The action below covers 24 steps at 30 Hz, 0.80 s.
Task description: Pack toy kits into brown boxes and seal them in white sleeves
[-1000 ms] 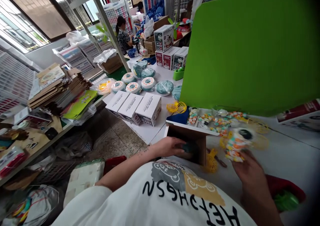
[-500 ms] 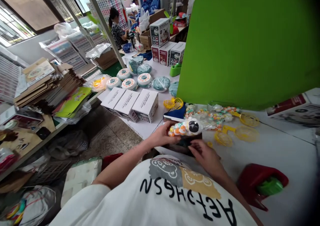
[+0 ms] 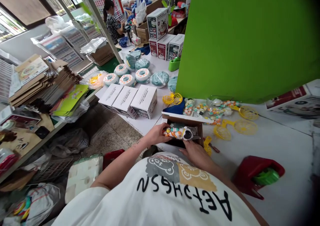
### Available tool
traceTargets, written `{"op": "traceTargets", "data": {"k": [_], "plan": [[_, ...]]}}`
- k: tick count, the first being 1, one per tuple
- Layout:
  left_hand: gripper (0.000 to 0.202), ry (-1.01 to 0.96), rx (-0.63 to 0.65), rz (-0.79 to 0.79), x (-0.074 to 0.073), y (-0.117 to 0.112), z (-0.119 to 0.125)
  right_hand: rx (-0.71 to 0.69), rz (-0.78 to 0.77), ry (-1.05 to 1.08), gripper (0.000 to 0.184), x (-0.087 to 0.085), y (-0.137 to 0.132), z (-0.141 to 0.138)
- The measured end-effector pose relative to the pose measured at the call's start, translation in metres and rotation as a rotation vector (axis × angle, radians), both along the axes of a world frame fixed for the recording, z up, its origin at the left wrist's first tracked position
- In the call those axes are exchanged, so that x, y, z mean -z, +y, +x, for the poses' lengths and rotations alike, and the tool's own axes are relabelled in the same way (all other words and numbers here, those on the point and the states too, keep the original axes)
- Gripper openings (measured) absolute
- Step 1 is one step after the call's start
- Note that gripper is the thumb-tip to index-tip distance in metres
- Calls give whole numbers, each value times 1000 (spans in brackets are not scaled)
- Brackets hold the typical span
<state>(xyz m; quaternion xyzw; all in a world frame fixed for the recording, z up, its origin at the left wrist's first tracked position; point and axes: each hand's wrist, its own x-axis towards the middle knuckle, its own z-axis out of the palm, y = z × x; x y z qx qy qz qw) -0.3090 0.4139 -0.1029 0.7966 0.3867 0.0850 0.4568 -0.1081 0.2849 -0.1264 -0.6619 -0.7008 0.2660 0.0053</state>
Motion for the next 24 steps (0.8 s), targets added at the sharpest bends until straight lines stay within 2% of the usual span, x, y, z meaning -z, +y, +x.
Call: {"op": "traceTargets", "data": {"k": [3,6,10,12,14,17,20,24], "plan": [[54,-117,-62,-43,-9,6,-3,21,11,58,53,-1,2,6],[53,-122,-11,2,-35,18,-6,40,-9,88,67,-1,4,10],[47,191,235,306,-78,28,-2,29,-76,80,60,-1,6,10],[42,374,336,483,-92,29,4,24,-91,88,65,-2,6,9],[37,479,458,644,-99,28,13,25,-89,106,71,-1,6,9],[23,488,667,816,-101,25,27,29,-67,129,71,3,6,10],[18,472,780,885,-104,19,42,24,-46,142,69,11,5,11],[22,497,862,878,-110,10,54,35,-36,149,68,18,7,13]]}}
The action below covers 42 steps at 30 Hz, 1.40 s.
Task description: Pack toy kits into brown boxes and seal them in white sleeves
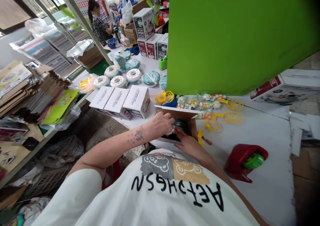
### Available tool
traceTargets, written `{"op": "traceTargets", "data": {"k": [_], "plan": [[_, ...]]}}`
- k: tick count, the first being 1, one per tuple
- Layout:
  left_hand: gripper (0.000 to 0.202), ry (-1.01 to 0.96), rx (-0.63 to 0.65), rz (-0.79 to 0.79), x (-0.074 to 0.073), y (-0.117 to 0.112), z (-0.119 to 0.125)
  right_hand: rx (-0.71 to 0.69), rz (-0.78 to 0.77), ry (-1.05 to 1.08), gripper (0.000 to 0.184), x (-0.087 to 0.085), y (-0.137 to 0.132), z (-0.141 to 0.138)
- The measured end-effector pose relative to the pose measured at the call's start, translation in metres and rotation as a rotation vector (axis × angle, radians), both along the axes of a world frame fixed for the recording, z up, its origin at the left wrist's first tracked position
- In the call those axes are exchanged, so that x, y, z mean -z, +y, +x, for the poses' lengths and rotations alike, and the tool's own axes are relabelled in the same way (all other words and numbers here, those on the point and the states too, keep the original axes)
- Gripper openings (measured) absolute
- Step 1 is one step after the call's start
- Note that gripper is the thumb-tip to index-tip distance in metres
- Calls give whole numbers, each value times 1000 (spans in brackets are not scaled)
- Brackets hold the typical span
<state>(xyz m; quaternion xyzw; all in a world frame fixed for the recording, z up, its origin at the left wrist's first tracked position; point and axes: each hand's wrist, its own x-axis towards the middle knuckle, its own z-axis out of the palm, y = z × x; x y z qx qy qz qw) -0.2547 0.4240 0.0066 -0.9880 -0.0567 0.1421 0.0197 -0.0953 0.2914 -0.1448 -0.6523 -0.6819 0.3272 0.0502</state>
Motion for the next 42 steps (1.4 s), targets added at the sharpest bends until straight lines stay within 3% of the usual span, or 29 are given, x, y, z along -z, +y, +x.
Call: {"op": "traceTargets", "data": {"k": [4,9,12,15,16,18,20,22,24,27,29,32,36,40,42], "plan": [[21,44,4,-21,6,-5,4,17,8,37,64,-3,2,-2],[26,10,88,-54,37,-13,13,40,38,67,58,-10,3,-6],[31,-67,127,-178,50,-5,11,53,10,70,51,-12,2,-7],[85,-138,-118,-365,55,19,-1,70,12,88,60,-13,0,-5],[94,-161,-206,-427,55,28,-5,76,16,101,62,-13,0,-5],[89,-192,-290,-548,55,42,-13,90,3,132,63,-12,0,-4],[62,-183,-299,-620,53,49,-16,112,4,180,63,-12,1,-6],[37,-193,-331,-627,51,48,-18,163,44,245,65,-13,5,-10],[27,-281,-449,-661,51,43,-20,267,95,345,68,-14,10,-14],[40,-470,-717,-903,59,35,-27,468,134,638,61,-18,15,-15],[55,-589,-787,-1023,70,29,-34,548,176,775,55,-23,13,-7],[72,-625,-716,-835,89,15,-44,516,240,603,49,-40,4,12],[85,-395,-726,-476,112,-12,-46,292,327,107,32,-70,-5,35],[61,-334,-679,-416,122,-29,-46,142,313,-94,29,-93,-5,47],[70,-393,-688,-491,122,-27,-49,66,340,-107,29,-100,-5,49]]}}
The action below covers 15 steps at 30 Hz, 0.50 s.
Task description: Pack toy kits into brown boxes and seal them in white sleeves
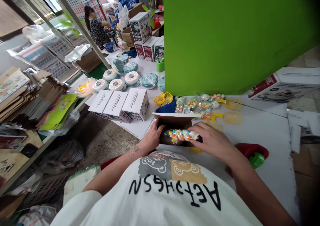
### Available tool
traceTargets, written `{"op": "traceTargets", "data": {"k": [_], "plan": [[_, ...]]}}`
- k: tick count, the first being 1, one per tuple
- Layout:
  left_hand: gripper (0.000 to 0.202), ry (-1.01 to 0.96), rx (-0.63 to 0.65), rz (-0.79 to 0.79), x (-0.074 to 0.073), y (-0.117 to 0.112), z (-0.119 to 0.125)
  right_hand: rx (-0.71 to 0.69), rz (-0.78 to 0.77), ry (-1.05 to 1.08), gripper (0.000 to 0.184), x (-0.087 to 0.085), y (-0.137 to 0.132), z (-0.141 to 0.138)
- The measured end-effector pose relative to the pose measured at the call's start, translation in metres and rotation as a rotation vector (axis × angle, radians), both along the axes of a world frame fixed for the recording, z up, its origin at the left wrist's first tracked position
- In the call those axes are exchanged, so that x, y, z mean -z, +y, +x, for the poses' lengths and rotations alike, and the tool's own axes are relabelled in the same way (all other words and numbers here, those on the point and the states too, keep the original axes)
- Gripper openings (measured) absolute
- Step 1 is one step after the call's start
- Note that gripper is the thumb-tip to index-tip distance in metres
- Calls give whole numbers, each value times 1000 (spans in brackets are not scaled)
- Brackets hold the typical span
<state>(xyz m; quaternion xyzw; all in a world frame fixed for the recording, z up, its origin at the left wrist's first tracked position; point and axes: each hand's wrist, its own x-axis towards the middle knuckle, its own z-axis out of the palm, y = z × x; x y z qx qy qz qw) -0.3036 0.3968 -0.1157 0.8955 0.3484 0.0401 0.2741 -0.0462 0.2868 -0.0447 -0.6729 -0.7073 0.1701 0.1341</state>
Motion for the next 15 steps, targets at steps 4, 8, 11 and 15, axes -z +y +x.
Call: {"op": "traceTargets", "data": {"k": [4,8,11,15], "plan": [[76,-211,-101,-183,0,16,-12,-189,68,-56,25,-8,5,-5],[68,-410,-380,-538,11,25,-28,-316,87,-129,30,-11,16,-22],[64,-508,-619,-842,24,23,-39,-369,70,-145,32,-9,28,-30],[64,-591,-676,-963,26,19,-48,-345,-51,-89,33,-5,40,-25]]}}
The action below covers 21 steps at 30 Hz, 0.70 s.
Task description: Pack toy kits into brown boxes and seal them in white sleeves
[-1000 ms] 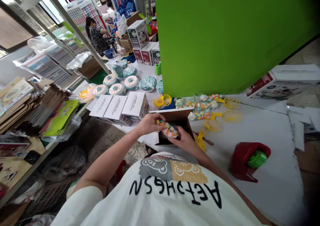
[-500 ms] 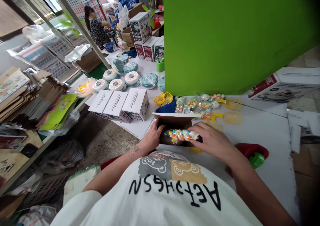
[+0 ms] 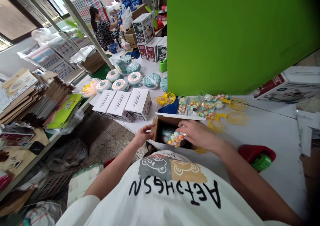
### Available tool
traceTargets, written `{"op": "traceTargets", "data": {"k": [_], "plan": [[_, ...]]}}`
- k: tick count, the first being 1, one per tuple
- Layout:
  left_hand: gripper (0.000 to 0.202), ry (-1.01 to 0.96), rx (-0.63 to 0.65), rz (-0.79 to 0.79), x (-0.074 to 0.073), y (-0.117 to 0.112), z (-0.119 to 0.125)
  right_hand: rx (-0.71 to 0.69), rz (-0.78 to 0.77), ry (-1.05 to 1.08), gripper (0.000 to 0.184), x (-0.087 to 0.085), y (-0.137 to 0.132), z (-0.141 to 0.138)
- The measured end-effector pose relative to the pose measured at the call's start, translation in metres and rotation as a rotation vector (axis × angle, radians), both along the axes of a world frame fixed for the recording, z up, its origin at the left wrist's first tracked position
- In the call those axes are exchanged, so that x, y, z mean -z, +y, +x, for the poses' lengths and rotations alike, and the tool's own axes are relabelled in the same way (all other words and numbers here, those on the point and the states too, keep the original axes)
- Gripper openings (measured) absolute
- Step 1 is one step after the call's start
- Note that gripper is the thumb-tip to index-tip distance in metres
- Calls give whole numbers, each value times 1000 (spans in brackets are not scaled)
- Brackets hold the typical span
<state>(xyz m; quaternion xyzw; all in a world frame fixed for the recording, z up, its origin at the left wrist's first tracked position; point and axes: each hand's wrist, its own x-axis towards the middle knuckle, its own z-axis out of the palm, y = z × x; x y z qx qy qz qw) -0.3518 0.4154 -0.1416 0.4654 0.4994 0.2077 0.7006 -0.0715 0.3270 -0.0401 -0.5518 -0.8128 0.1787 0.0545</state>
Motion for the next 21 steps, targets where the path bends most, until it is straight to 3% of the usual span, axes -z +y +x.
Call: {"op": "traceTargets", "data": {"k": [2,4,6,7,9,12,15,17,19,21], "plan": [[54,161,53,215,-12,-1,3,11,-12,12,35,-1,2,3],[46,354,130,580,-30,-3,12,-4,25,10,35,-5,4,3],[52,364,263,824,-50,-5,29,-25,65,12,33,-9,6,0],[62,288,357,833,-58,-7,39,-38,76,15,31,-10,8,-3],[80,114,548,705,-68,-8,59,-68,91,29,29,-12,11,-10],[69,68,624,555,-65,-6,80,-24,218,54,33,-10,11,-17],[53,90,474,486,-50,0,79,235,456,135,30,-3,-3,-21],[53,5,341,405,-42,3,72,351,462,212,26,7,-17,-24],[52,-101,210,326,-38,4,64,306,252,216,25,21,-28,-30],[52,-168,112,264,-36,3,60,195,-62,139,29,36,-32,-39]]}}
